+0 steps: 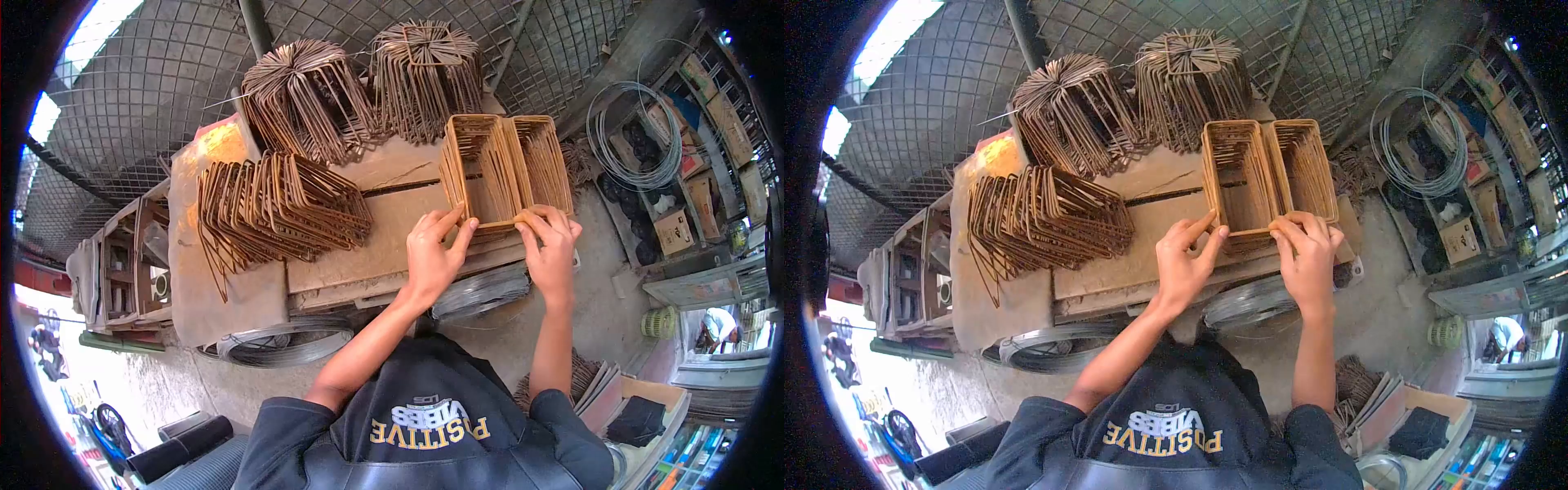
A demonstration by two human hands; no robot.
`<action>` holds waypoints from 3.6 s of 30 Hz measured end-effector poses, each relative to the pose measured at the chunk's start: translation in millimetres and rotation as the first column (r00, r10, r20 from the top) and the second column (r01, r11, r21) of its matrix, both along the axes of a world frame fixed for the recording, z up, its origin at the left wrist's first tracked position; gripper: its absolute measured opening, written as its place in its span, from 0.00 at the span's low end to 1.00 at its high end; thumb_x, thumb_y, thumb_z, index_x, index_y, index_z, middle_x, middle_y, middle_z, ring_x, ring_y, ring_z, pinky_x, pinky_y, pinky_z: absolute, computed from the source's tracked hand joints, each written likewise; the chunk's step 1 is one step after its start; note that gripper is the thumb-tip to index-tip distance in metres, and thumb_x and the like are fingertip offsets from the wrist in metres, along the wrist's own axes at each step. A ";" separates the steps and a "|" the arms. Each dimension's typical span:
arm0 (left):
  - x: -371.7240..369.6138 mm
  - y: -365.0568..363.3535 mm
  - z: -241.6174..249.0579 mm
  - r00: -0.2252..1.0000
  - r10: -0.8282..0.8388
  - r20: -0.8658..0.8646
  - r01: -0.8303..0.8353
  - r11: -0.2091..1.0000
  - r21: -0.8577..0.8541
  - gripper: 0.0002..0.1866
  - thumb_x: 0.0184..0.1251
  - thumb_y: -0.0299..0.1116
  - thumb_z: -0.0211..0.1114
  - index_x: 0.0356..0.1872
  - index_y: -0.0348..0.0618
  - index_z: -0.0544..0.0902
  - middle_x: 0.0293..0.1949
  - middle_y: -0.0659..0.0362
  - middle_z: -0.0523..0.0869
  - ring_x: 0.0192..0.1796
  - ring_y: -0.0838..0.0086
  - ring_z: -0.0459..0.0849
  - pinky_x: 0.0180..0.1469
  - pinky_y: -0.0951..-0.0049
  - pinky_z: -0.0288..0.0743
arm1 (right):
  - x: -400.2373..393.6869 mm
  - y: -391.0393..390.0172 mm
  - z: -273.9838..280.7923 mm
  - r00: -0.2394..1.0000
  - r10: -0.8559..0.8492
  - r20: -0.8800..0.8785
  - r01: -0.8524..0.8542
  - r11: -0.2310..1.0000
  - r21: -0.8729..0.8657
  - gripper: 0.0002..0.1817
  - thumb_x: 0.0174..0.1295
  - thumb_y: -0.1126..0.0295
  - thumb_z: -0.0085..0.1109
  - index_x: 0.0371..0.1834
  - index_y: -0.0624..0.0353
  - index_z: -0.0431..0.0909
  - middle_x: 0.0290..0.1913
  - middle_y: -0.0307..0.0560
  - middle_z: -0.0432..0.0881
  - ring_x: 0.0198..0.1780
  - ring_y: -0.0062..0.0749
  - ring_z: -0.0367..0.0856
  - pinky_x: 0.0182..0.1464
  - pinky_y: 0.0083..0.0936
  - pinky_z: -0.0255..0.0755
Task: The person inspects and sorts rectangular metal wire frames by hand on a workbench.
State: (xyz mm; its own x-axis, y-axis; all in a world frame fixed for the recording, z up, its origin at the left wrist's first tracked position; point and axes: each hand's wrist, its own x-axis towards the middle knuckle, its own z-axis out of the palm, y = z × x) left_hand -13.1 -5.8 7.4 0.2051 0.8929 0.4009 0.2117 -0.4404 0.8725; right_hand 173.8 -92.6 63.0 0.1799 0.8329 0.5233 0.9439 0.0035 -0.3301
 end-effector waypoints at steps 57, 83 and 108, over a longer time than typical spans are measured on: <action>-426.3 87.2 -14.0 0.807 0.589 0.044 -0.432 0.640 -0.636 0.27 0.78 0.52 0.73 0.57 0.34 0.89 0.40 0.62 0.91 0.25 0.87 0.74 0.23 0.82 0.65 | -159.3 179.7 -123.5 0.611 -0.031 -0.791 -0.270 0.931 -0.245 0.23 0.82 0.55 0.61 0.67 0.62 0.86 0.61 0.55 0.91 0.65 0.41 0.87 0.67 0.35 0.76; -434.7 54.5 1.9 0.868 0.202 -0.454 -0.276 0.956 -0.102 0.32 0.48 0.37 0.89 0.59 0.44 0.91 0.51 0.55 0.92 0.48 0.63 0.85 0.54 0.62 0.80 | -158.9 174.9 -105.3 0.560 -0.133 -0.818 -0.199 0.937 -0.288 0.20 0.83 0.58 0.61 0.65 0.61 0.90 0.61 0.48 0.91 0.64 0.32 0.84 0.70 0.31 0.72; -392.2 79.7 26.3 0.967 0.255 -0.003 -0.254 0.960 -0.118 0.23 0.80 0.49 0.71 0.52 0.34 0.93 0.41 0.60 0.93 0.45 0.79 0.85 0.50 0.73 0.77 | -154.6 174.9 -111.3 0.537 -0.101 -0.838 -0.201 0.949 -0.243 0.21 0.82 0.58 0.64 0.64 0.64 0.89 0.61 0.51 0.91 0.66 0.37 0.86 0.71 0.35 0.74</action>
